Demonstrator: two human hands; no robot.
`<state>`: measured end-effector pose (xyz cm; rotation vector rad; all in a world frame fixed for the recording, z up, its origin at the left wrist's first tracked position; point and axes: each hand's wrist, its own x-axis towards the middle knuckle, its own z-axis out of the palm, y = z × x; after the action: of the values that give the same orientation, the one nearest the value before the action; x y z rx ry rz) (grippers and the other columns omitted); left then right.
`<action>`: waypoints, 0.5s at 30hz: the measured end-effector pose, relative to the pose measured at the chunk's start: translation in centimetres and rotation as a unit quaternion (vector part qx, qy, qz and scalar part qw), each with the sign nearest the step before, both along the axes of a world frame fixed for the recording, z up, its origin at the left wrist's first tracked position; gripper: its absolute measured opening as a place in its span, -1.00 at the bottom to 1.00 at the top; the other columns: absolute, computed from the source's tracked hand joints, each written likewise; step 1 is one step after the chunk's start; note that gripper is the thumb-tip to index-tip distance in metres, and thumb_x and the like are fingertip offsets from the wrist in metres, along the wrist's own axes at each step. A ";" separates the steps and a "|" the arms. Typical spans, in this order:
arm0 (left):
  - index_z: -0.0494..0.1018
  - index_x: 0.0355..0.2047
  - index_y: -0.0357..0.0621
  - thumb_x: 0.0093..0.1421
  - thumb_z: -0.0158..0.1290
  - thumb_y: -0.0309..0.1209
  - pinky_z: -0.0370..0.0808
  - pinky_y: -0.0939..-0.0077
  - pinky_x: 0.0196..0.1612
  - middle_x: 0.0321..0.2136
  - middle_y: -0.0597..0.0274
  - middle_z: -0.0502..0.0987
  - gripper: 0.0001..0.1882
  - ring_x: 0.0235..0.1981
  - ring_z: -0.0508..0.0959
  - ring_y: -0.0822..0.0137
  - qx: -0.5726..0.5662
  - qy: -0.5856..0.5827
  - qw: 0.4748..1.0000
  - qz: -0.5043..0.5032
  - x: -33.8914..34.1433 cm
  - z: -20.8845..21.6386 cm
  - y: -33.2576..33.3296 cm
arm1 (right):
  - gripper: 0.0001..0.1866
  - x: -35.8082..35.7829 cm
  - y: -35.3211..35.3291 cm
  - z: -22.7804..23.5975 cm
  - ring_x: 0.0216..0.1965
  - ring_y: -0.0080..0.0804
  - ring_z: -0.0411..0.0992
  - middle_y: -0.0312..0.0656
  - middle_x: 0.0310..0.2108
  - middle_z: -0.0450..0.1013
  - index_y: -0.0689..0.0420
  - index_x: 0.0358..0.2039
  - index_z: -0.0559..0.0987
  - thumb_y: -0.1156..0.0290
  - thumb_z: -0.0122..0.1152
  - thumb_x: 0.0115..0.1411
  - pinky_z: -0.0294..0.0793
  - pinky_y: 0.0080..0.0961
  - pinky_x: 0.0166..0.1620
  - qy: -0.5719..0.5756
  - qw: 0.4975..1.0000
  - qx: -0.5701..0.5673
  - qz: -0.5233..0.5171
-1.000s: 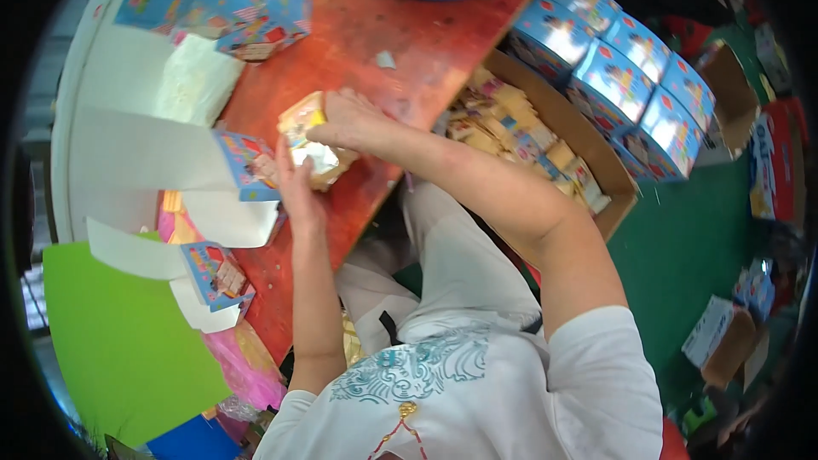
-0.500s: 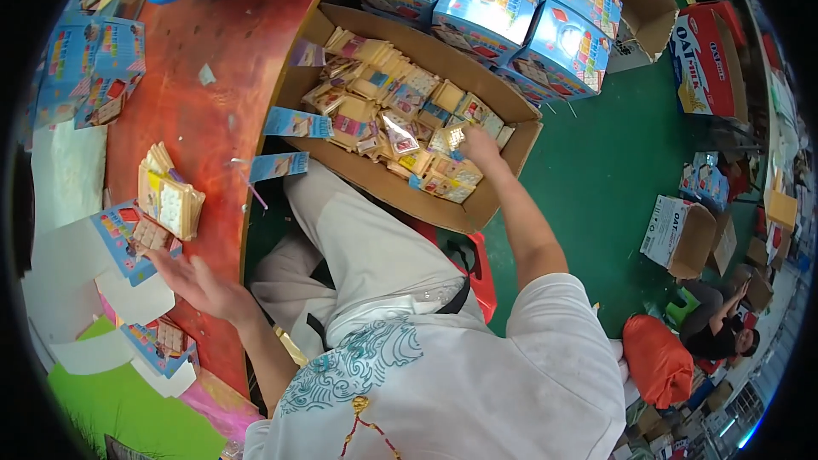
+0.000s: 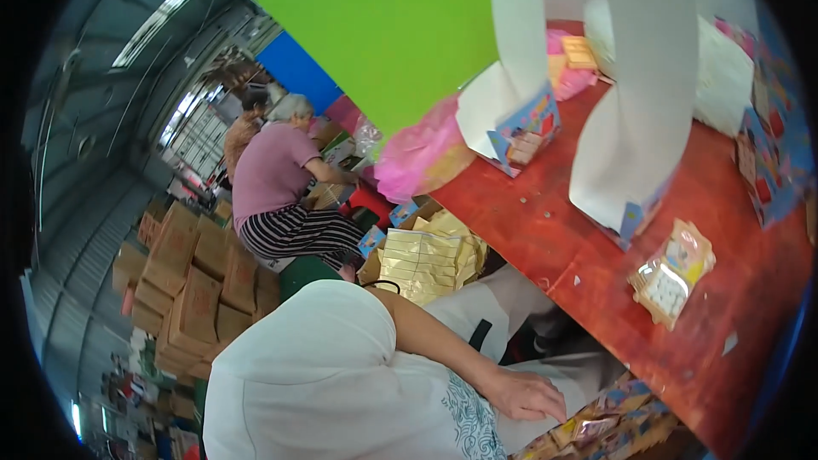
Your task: Packing individual snack packets into cardboard display boxes.
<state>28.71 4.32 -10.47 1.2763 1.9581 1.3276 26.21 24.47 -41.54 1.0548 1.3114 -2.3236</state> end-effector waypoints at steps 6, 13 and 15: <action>0.37 -0.07 -0.25 0.09 -0.08 -0.52 0.39 0.20 -0.11 -0.18 -0.01 0.46 -0.65 -0.12 0.45 -0.02 0.004 -0.046 0.998 0.050 0.1 -0.6 -1.0 | -0.51 -8.1 -4.0 -2.6 -0.15 -0.22 0.46 -0.16 -0.07 0.44 0.14 0.06 0.44 0.13 0.00 0.20 0.46 -0.34 -0.09 0.108 0.975 0.178 0.083; 0.37 -0.05 -0.21 0.09 -0.09 -0.52 0.40 0.18 -0.09 -0.18 -0.03 0.46 -0.64 -0.12 0.45 -0.01 -0.008 -0.032 0.999 0.006 -0.4 -2.2 -0.9 | -0.55 -7.5 -5.0 -6.9 -0.16 -0.18 0.47 -0.16 -0.03 0.43 0.11 0.09 0.42 0.16 -0.08 0.26 0.47 -0.31 -0.12 0.160 0.902 0.385 0.113; 0.38 -0.05 -0.17 0.09 -0.08 -0.52 0.41 0.18 -0.09 -0.18 -0.03 0.46 -0.63 -0.11 0.46 -0.03 -0.027 -0.034 0.999 0.014 -0.5 -2.3 -1.4 | -0.56 -1.8 -2.6 -8.5 -0.16 -0.16 0.47 -0.15 -0.01 0.43 0.10 0.09 0.42 0.17 -0.10 0.27 0.47 -0.31 -0.12 0.121 0.882 0.445 0.100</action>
<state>28.18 2.95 -12.79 1.1663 1.9582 1.3055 24.45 21.91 -50.06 0.7583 2.5701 -1.7027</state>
